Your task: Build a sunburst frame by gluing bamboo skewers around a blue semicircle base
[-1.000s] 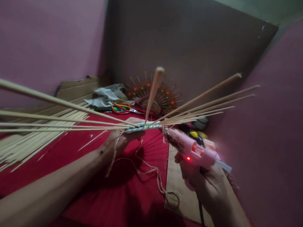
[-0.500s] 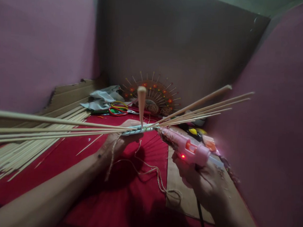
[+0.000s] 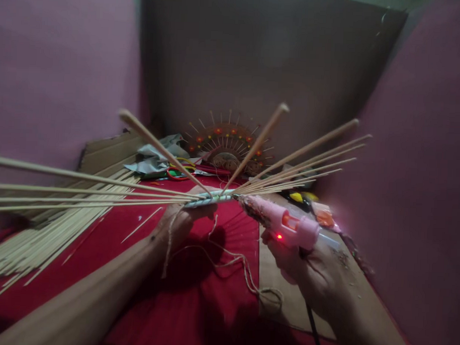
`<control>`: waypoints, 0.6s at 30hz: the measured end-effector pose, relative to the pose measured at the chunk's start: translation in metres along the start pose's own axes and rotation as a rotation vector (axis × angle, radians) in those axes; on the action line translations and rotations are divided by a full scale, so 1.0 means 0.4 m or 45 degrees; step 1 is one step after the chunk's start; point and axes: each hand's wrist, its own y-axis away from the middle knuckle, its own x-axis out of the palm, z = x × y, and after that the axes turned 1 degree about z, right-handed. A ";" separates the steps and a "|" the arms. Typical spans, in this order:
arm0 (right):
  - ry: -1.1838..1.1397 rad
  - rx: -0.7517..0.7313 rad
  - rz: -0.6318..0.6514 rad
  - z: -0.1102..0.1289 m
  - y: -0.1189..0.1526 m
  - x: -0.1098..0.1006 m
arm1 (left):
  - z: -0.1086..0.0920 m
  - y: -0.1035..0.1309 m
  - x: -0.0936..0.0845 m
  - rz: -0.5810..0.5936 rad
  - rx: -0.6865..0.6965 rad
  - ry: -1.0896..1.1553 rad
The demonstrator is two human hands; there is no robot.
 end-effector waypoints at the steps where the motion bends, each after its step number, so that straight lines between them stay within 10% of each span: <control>1: -0.052 0.008 0.003 -0.003 0.000 0.000 | -0.003 -0.004 -0.004 0.002 -0.017 -0.035; 18: -0.013 -0.068 0.033 0.008 -0.014 -0.001 | -0.036 -0.013 0.007 -0.059 0.055 -0.223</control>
